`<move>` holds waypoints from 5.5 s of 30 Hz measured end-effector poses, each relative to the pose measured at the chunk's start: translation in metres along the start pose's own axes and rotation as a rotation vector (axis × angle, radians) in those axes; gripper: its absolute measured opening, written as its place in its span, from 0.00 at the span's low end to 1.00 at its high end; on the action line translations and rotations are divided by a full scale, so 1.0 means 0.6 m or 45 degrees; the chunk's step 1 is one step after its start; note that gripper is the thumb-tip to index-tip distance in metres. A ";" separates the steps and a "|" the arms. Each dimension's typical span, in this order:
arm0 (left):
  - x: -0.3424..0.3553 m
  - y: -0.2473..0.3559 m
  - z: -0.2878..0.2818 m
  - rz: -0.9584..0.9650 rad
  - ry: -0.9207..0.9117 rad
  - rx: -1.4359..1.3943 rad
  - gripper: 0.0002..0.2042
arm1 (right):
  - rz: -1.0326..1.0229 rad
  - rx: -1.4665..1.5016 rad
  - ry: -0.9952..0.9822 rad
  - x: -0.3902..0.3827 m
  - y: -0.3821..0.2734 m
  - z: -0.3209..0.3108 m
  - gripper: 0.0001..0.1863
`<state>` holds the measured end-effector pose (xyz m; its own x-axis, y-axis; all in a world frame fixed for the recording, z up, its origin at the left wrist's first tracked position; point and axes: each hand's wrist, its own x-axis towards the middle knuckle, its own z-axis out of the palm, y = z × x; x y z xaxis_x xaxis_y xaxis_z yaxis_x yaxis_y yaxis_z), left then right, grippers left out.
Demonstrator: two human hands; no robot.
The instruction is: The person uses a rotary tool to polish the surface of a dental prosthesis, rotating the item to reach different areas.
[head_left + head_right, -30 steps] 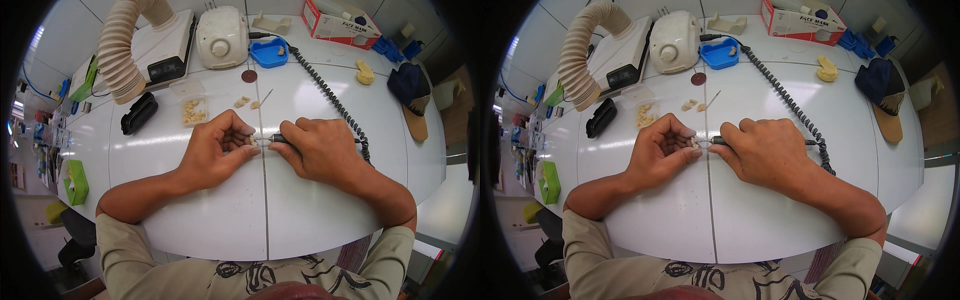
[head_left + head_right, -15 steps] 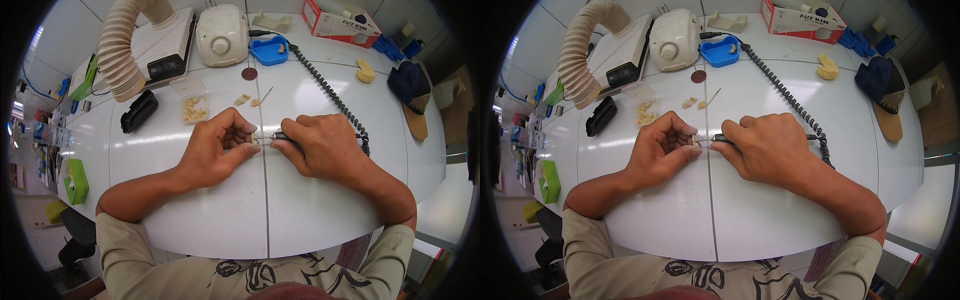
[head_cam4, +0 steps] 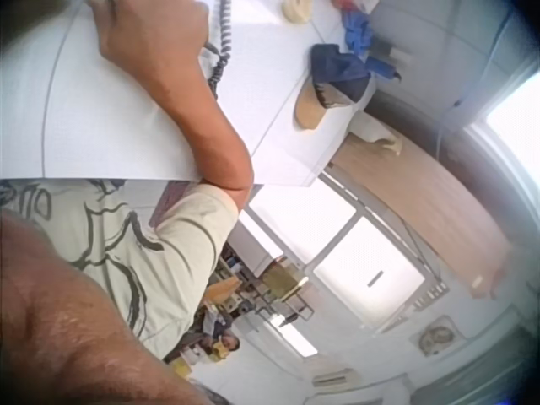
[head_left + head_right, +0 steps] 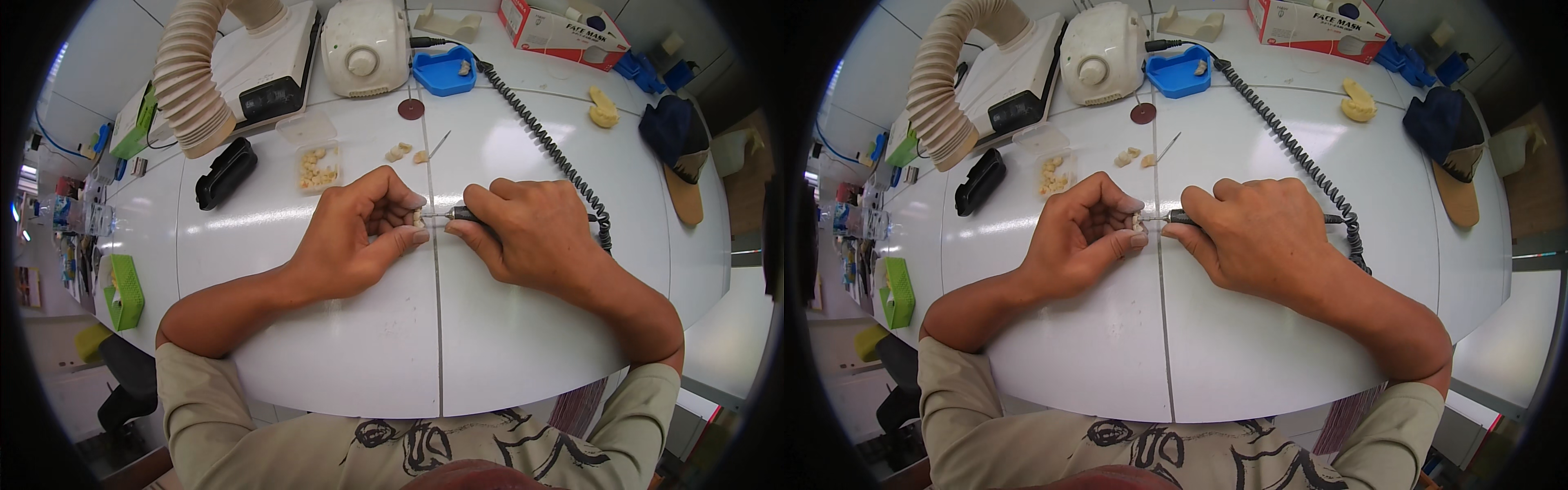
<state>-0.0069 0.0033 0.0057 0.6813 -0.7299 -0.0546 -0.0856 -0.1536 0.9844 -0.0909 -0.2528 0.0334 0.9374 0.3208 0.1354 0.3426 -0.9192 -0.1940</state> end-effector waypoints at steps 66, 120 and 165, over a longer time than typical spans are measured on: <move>0.002 -0.001 -0.006 0.023 -0.051 0.030 0.13 | -0.048 0.012 0.038 -0.001 0.007 0.008 0.22; 0.005 0.001 -0.005 -0.009 -0.014 0.044 0.13 | 0.011 -0.026 0.052 -0.005 -0.005 0.006 0.20; 0.003 -0.002 -0.001 0.022 0.026 0.052 0.13 | 0.025 -0.016 0.025 -0.006 -0.006 0.006 0.21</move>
<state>-0.0047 0.0026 0.0045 0.6944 -0.7188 -0.0338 -0.1267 -0.1684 0.9775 -0.0951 -0.2499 0.0303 0.9424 0.2984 0.1511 0.3234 -0.9281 -0.1845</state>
